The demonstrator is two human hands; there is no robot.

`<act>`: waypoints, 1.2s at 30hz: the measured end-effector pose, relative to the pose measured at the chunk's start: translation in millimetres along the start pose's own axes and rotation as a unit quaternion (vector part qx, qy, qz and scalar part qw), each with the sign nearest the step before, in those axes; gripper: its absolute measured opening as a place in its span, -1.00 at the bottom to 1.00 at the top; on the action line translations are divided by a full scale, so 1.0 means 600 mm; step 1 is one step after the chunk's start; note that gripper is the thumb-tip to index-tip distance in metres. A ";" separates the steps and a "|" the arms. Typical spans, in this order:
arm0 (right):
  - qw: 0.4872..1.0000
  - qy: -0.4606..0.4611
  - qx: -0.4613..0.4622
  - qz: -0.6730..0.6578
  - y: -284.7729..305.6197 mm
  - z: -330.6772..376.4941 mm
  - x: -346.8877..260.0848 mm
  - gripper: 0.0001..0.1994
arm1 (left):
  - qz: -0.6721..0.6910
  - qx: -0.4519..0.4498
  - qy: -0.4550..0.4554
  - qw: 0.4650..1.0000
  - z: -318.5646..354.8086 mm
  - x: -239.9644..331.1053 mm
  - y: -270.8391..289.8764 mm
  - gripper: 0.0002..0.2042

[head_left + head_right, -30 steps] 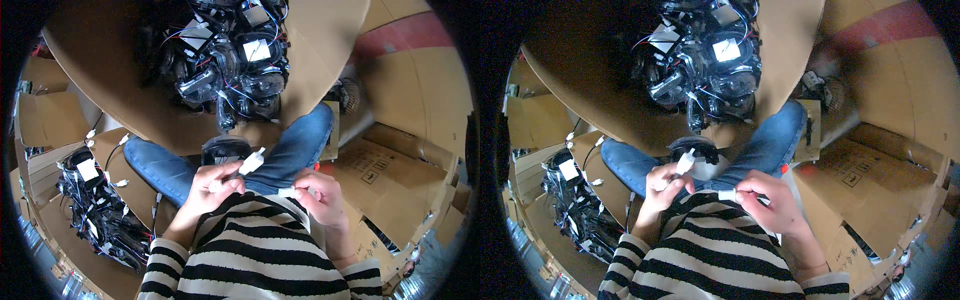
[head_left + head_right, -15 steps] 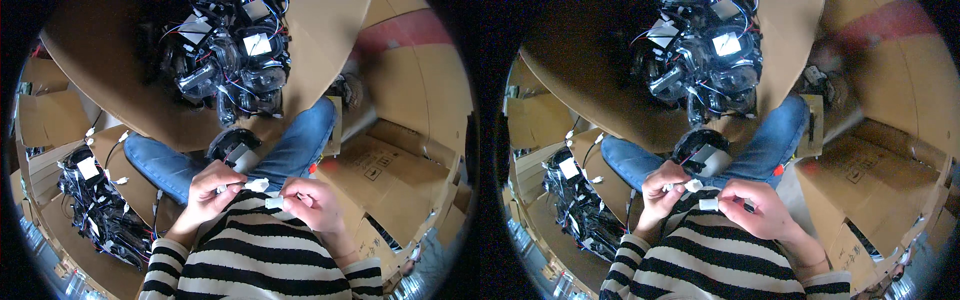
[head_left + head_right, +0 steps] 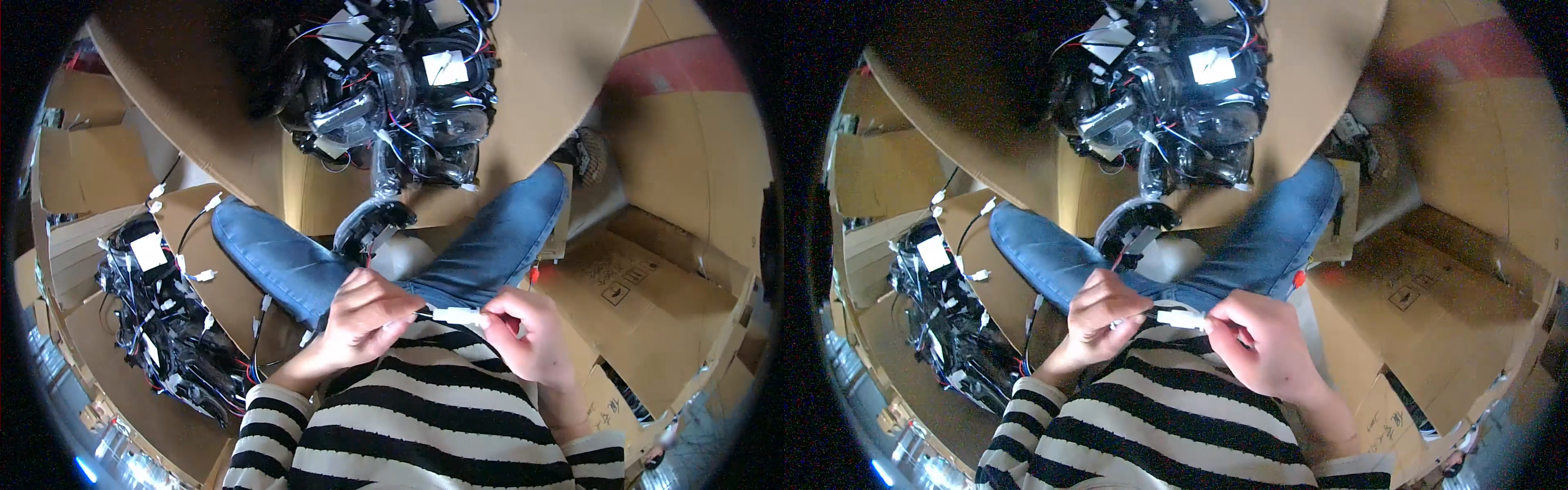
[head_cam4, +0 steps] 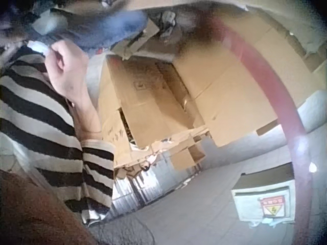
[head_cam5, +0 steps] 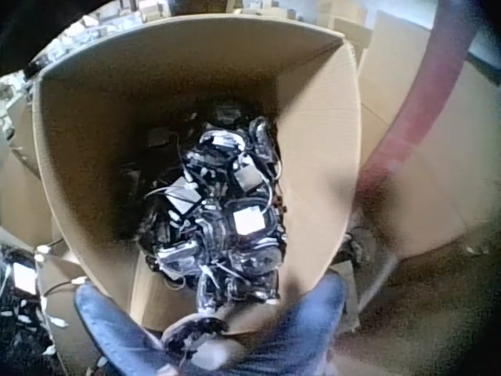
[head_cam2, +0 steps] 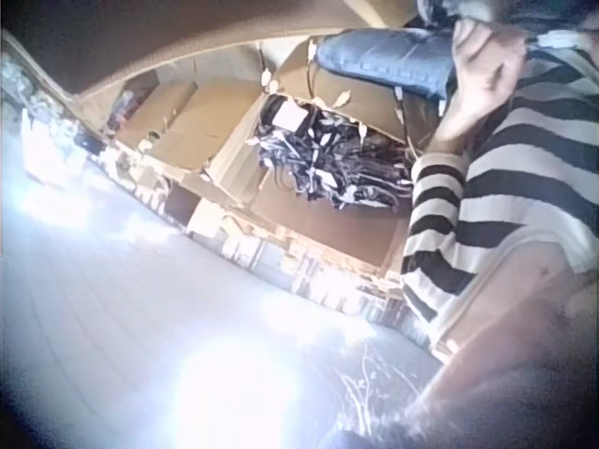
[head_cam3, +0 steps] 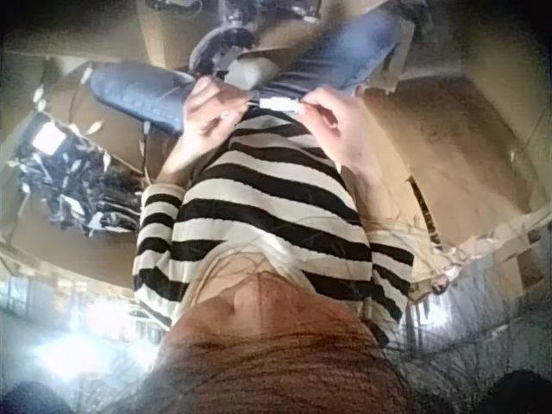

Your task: The person sits on the floor between two large cardboard boxes filled with electronic components. They repeatedly pick up small black devices with attached wires from one box, inspect them, and place them into the other box.

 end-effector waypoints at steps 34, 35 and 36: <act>0.992 0.092 -0.032 -0.086 -0.011 0.030 0.065 -0.95 | -0.321 -0.113 -0.027 0.940 -0.089 -0.159 -0.032 -0.71; 0.991 0.098 -0.026 -0.083 -0.011 0.030 0.064 -0.95 | -0.326 -0.130 -0.033 0.936 -0.097 -0.196 -0.047 -0.71; 0.992 0.094 -0.017 -0.082 -0.010 0.030 0.068 -0.95 | -0.344 -0.153 -0.013 0.926 -0.107 -0.228 -0.062 -0.71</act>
Point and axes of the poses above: each hand's wrist, its own z-axis away from the middle knuckle, its own y-axis out of the back of the hand, x = y × z, the point moved 1 cm from there along -z, towards the middle knuckle, and after that the axes turned 1 degree about y, right-handed, at the moved point
